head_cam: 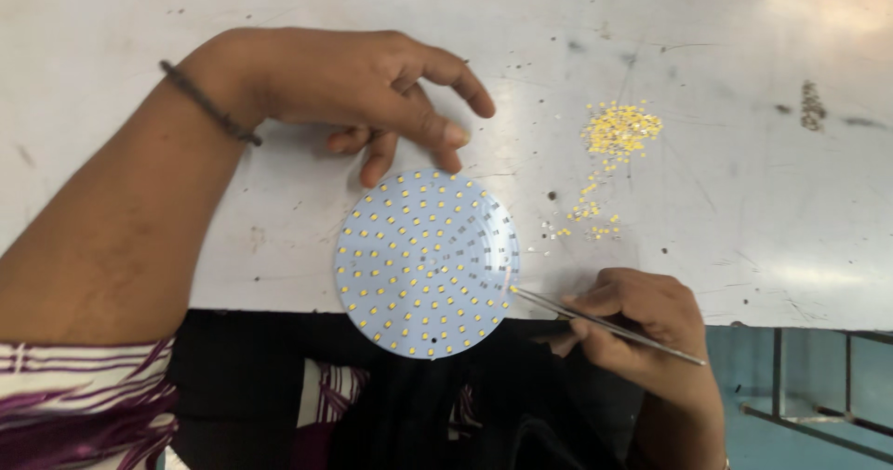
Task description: The person uses tweezers to pick up small yellow LED components from a pile and place them onto designated spots on a circular LED board. The person works methodically, filling in empty spots on the board.
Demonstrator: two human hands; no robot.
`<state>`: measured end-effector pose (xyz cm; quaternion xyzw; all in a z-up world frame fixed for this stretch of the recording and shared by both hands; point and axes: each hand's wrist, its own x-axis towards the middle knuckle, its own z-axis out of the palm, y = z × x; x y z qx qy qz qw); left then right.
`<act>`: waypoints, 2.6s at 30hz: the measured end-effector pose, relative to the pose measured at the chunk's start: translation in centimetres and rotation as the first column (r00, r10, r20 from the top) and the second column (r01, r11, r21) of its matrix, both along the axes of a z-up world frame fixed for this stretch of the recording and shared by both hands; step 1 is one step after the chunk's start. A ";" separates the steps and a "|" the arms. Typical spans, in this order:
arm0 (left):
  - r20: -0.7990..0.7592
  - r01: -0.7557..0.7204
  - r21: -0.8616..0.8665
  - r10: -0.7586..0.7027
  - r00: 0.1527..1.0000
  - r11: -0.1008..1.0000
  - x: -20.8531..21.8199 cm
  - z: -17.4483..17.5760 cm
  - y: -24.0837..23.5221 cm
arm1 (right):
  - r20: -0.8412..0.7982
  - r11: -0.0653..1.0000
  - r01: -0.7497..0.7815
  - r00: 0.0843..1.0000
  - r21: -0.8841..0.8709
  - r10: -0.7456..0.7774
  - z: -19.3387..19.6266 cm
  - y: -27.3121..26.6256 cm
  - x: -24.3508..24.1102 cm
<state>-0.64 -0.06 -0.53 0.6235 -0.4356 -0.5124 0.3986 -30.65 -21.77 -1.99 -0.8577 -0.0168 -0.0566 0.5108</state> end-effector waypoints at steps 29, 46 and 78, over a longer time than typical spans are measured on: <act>-0.050 -0.034 0.109 0.040 0.998 0.993 -0.1 0.5 -0.5 | 0.016 0.916 0.339 0.939 -0.213 -0.344 -0.5 -3.1 -0.6; -0.050 -0.052 0.114 0.058 0.997 0.992 -0.3 0.7 -0.7 | 0.003 0.929 0.278 0.958 -0.243 -0.286 -0.4 -3.1 -0.3; -0.005 -0.058 0.045 0.058 0.998 0.997 -0.6 0.6 0.5 | -0.064 0.996 -0.009 0.998 -0.089 0.004 -0.2 1.5 0.9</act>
